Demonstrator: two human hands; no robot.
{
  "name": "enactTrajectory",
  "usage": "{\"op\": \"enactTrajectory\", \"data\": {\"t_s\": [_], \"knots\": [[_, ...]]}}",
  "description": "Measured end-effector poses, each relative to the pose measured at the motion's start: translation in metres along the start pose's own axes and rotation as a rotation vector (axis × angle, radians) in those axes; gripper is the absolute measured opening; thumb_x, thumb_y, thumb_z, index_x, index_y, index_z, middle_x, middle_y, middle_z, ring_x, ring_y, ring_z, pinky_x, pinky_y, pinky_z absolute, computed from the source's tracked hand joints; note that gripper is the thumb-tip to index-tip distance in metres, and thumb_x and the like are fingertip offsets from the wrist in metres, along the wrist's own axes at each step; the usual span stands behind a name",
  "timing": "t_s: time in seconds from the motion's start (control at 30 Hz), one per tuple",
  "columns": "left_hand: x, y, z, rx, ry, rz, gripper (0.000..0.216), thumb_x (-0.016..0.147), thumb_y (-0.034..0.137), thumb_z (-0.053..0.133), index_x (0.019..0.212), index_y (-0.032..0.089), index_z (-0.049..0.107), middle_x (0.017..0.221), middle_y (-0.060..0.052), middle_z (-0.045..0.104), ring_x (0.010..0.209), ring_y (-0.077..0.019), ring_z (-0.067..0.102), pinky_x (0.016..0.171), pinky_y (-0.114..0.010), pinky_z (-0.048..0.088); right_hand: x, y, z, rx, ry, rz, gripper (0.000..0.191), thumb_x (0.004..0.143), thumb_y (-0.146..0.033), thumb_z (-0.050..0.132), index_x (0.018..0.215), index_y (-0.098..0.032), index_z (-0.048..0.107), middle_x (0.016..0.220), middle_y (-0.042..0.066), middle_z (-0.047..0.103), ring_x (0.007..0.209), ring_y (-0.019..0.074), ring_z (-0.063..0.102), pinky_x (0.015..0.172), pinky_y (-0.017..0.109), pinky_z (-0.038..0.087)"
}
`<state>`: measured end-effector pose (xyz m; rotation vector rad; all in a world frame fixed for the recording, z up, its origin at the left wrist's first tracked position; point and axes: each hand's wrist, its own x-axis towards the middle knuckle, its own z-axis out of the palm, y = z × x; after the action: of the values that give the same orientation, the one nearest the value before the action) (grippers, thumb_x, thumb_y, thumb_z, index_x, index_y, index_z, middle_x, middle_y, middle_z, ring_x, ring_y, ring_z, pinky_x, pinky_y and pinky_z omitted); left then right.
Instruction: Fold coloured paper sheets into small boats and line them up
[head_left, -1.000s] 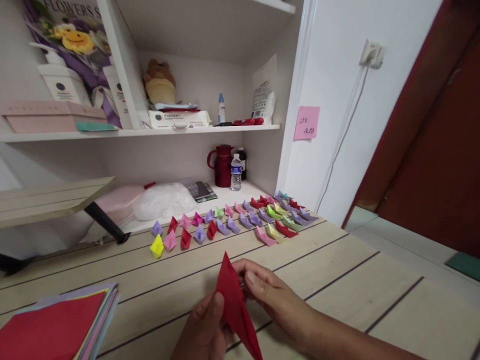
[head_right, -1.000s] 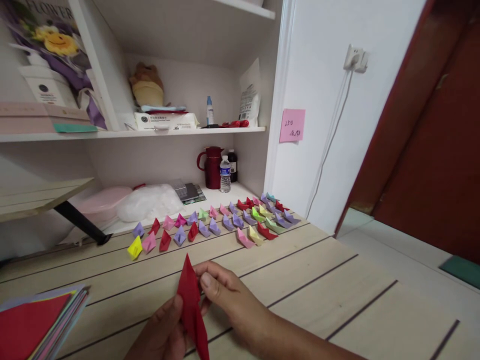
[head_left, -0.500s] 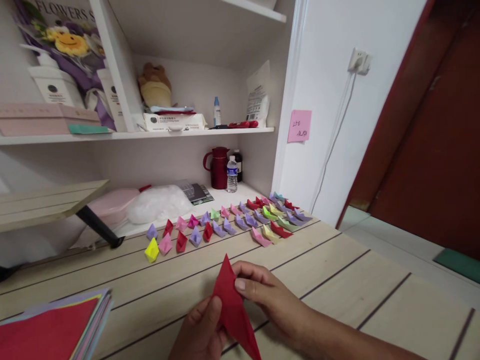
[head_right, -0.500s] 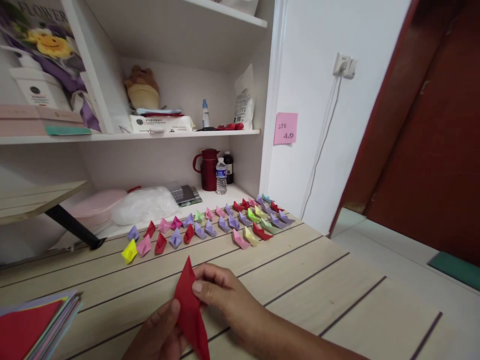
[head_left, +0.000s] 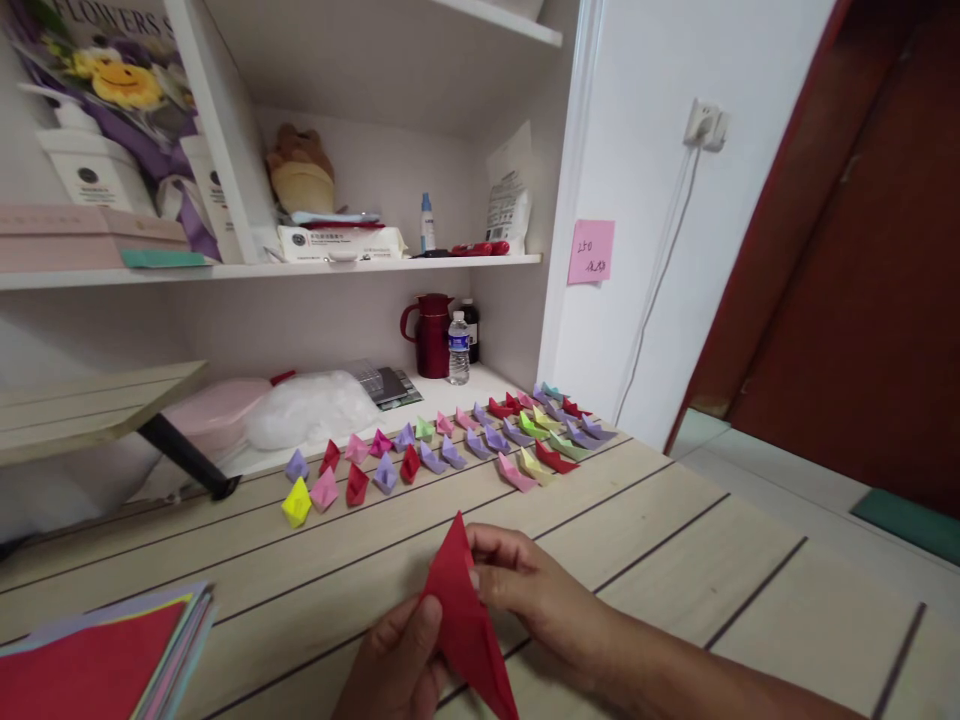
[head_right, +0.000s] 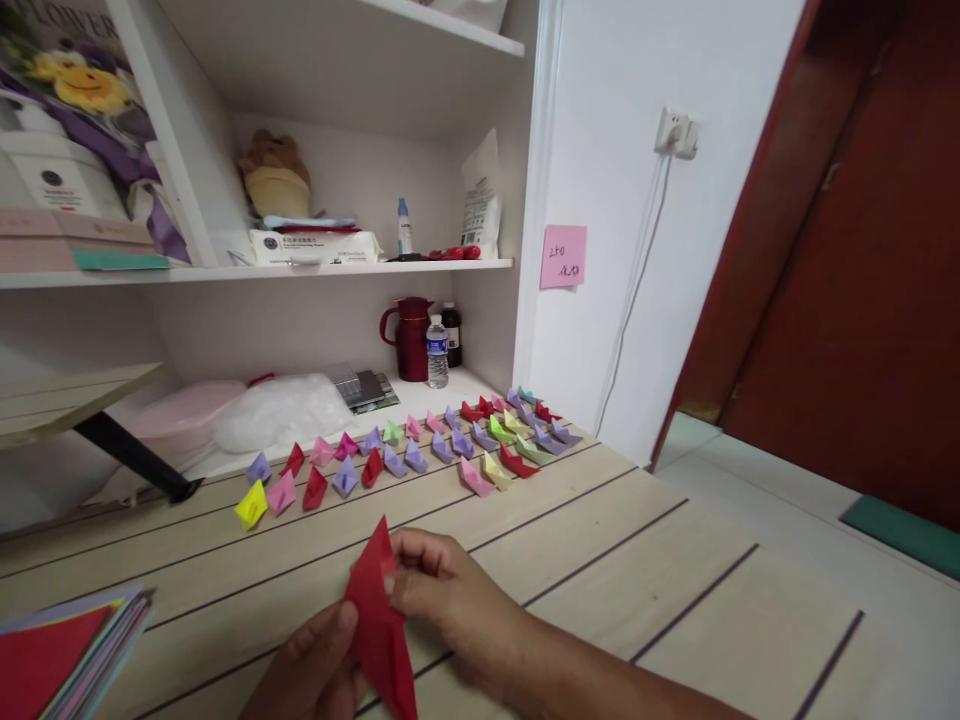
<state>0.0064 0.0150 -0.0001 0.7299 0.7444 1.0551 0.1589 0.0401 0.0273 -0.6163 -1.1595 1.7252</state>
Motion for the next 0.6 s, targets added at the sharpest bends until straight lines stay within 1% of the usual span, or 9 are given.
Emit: {"op": "enactTrajectory", "data": {"t_s": [0.07, 0.13, 0.2, 0.23, 0.37, 0.43, 0.5, 0.53, 0.6], "knots": [[0.002, -0.004, -0.001, 0.012, -0.006, 0.033, 0.030, 0.074, 0.045, 0.076, 0.083, 0.016, 0.076, 0.064, -0.002, 0.068, 0.058, -0.0129, 0.053, 0.060, -0.025, 0.040, -0.001, -0.003, 0.000, -0.044, -0.048, -0.002, 0.029, 0.067, -0.028, 0.082, 0.088, -0.013, 0.069, 0.076, 0.000, 0.062, 0.065, 0.0089, 0.052, 0.066, 0.020, 0.041], [0.004, -0.008, -0.003, 0.032, -0.021, 0.055, 0.027, 0.075, 0.044, 0.075, 0.081, 0.018, 0.076, 0.064, -0.001, 0.068, 0.061, -0.0138, 0.055, 0.063, -0.025, 0.042, -0.002, -0.005, -0.002, -0.091, -0.076, 0.020, 0.038, 0.066, -0.028, 0.084, 0.098, -0.015, 0.068, 0.076, -0.001, 0.062, 0.064, 0.0085, 0.052, 0.063, 0.019, 0.041], [0.005, -0.013, -0.005, 0.047, -0.018, 0.059, 0.024, 0.074, 0.043, 0.076, 0.079, 0.019, 0.076, 0.063, 0.000, 0.067, 0.064, -0.0146, 0.057, 0.065, -0.026, 0.044, -0.003, -0.006, -0.004, -0.136, -0.076, 0.052, 0.044, 0.067, -0.027, 0.083, 0.106, -0.016, 0.066, 0.075, -0.003, 0.062, 0.061, 0.0077, 0.051, 0.060, 0.018, 0.040], [0.005, -0.014, -0.005, 0.054, -0.007, 0.062, 0.023, 0.074, 0.042, 0.076, 0.078, 0.019, 0.075, 0.063, 0.001, 0.067, 0.065, -0.0147, 0.058, 0.067, -0.026, 0.044, -0.003, -0.005, -0.005, -0.159, -0.062, 0.055, 0.043, 0.068, -0.026, 0.082, 0.107, -0.016, 0.065, 0.074, -0.003, 0.061, 0.061, 0.0076, 0.051, 0.058, 0.018, 0.040], [0.001, -0.011, -0.001, 0.061, 0.050, 0.098, 0.023, 0.077, 0.042, 0.073, 0.080, 0.019, 0.073, 0.064, 0.001, 0.066, 0.067, -0.0144, 0.057, 0.065, -0.024, 0.044, -0.002, 0.000, -0.002, -0.216, 0.031, 0.015, 0.027, 0.069, -0.024, 0.080, 0.090, -0.014, 0.067, 0.077, -0.001, 0.066, 0.064, 0.0094, 0.056, 0.059, 0.019, 0.043], [-0.001, -0.007, 0.003, 0.036, 0.084, 0.099, 0.026, 0.076, 0.047, 0.072, 0.076, 0.020, 0.070, 0.063, 0.001, 0.065, 0.067, -0.0157, 0.058, 0.064, -0.025, 0.045, -0.001, 0.002, 0.000, -0.197, 0.056, 0.060, 0.023, 0.069, -0.027, 0.079, 0.084, -0.013, 0.067, 0.077, 0.001, 0.068, 0.062, 0.0111, 0.059, 0.059, 0.021, 0.046], [-0.001, -0.004, 0.004, 0.031, 0.104, 0.095, 0.032, 0.074, 0.053, 0.071, 0.071, 0.022, 0.066, 0.061, 0.001, 0.063, 0.066, -0.0171, 0.059, 0.064, -0.027, 0.046, 0.001, 0.003, 0.001, -0.172, 0.076, 0.117, 0.026, 0.068, -0.030, 0.079, 0.083, -0.012, 0.067, 0.072, 0.002, 0.069, 0.058, 0.0131, 0.061, 0.058, 0.024, 0.048], [0.000, -0.004, 0.004, 0.055, 0.100, 0.098, 0.035, 0.075, 0.056, 0.069, 0.072, 0.022, 0.065, 0.061, 0.000, 0.062, 0.065, -0.0175, 0.059, 0.064, -0.028, 0.046, 0.002, 0.004, 0.000, -0.168, 0.091, 0.124, 0.026, 0.067, -0.030, 0.079, 0.083, -0.012, 0.068, 0.070, 0.002, 0.069, 0.058, 0.0139, 0.062, 0.058, 0.025, 0.049], [0.003, -0.006, 0.002, 0.202, 0.068, 0.122, 0.042, 0.081, 0.062, 0.056, 0.083, 0.021, 0.063, 0.066, -0.002, 0.064, 0.064, -0.0176, 0.060, 0.064, -0.029, 0.047, 0.004, 0.005, -0.003, -0.179, 0.121, 0.101, 0.025, 0.066, -0.029, 0.078, 0.082, -0.013, 0.067, 0.069, 0.001, 0.068, 0.058, 0.0139, 0.062, 0.059, 0.025, 0.049]]}}
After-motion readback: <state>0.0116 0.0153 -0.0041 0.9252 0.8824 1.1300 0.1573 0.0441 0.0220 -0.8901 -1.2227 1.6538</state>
